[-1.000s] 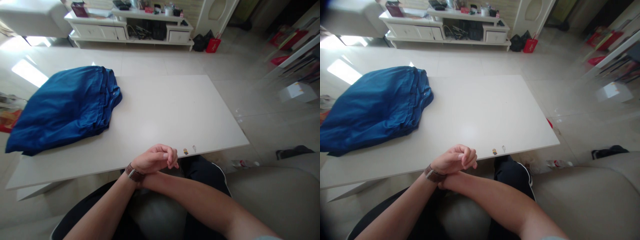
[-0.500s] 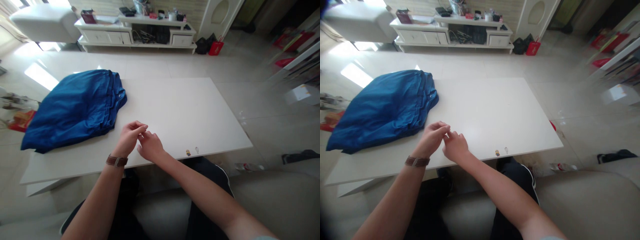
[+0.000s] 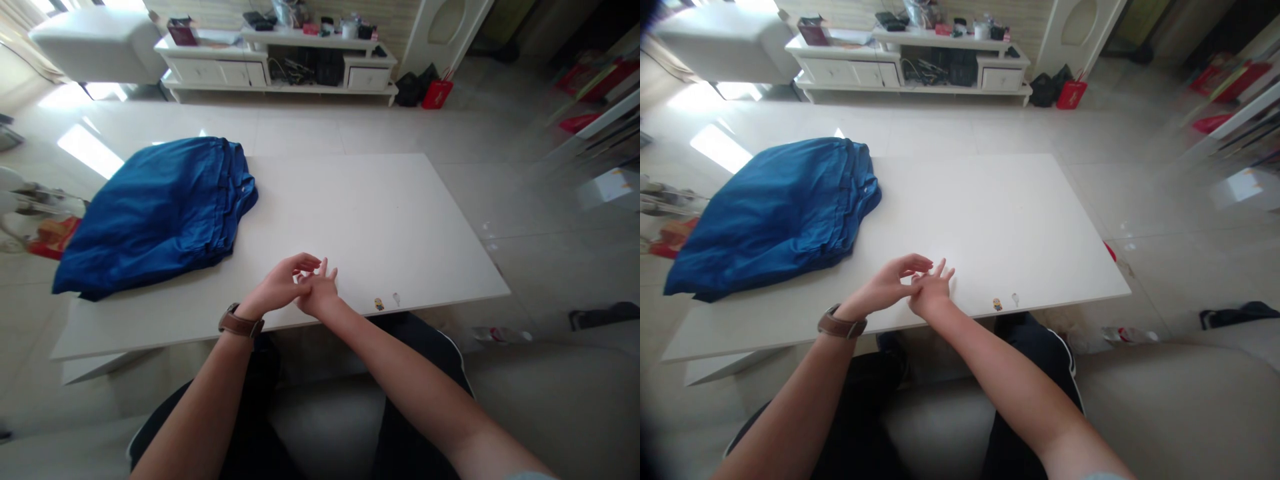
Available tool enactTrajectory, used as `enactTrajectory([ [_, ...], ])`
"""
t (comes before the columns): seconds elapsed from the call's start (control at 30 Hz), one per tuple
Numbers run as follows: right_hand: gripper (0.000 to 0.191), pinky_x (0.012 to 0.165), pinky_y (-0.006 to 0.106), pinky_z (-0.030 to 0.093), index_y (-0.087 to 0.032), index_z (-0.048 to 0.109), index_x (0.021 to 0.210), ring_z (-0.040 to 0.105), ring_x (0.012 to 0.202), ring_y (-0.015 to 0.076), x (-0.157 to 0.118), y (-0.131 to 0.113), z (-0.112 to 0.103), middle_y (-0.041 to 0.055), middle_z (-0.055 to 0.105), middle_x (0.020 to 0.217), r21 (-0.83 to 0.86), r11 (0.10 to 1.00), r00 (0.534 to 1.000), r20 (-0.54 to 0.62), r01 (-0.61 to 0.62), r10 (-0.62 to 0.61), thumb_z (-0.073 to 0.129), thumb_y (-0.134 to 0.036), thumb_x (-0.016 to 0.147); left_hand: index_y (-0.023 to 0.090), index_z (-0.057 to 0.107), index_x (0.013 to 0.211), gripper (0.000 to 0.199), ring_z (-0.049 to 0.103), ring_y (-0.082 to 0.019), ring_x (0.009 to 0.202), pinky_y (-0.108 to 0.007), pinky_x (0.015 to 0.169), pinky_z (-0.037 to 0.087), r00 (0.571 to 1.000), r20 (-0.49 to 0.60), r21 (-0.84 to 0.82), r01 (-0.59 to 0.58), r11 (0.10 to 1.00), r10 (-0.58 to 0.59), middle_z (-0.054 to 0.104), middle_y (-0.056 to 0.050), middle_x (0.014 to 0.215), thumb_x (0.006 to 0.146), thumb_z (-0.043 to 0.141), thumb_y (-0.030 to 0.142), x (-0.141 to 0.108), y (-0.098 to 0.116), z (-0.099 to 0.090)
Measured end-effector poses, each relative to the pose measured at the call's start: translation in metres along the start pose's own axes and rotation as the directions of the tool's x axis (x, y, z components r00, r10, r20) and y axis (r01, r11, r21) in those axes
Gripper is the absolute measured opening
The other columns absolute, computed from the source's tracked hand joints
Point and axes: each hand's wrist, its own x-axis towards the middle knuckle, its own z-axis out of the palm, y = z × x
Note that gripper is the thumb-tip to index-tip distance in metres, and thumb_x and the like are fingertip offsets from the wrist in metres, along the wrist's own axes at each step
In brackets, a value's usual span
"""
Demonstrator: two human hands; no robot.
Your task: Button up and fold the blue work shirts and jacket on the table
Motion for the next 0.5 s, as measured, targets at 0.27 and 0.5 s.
enactTrajectory([
  [0.27, 0.058, 0.122, 0.074, 0.002, -0.019, 0.056, 0.149, 0.015, 0.158, 0.0437, -0.008, -0.005, -0.014, 0.0176, 0.044, 0.162, -0.048, 0.998, 0.999, -0.004, 0.037, -0.037, 0.049, -0.038, 0.095, 0.021, 0.068, 0.122, 0.046, 0.065, -0.027, 0.125, -0.047, 0.111, 0.049, 0.992, 0.119, -0.085, -0.033, 0.996, 0.043, 0.071, -0.01, 0.128, 0.076, 0.072, 0.015, -0.003, 0.007, 0.001],
  [0.5, 0.049, 0.123, 0.069, 0.013, -0.018, 0.059, 0.145, 0.028, 0.154, 0.0418, -0.014, 0.002, -0.024, 0.0161, 0.05, 0.158, -0.028, 0.999, 0.999, 0.028, 0.044, -0.044, 0.047, -0.033, 0.1, 0.02, 0.071, 0.101, 0.026, 0.068, -0.021, 0.104, -0.04, 0.099, 0.052, 0.995, -0.055, 0.14, -0.08, 0.987, 0.088, 0.074, -0.004, 0.104, 0.081, 0.056, 0.011, -0.002, 0.014, 0.013],
])
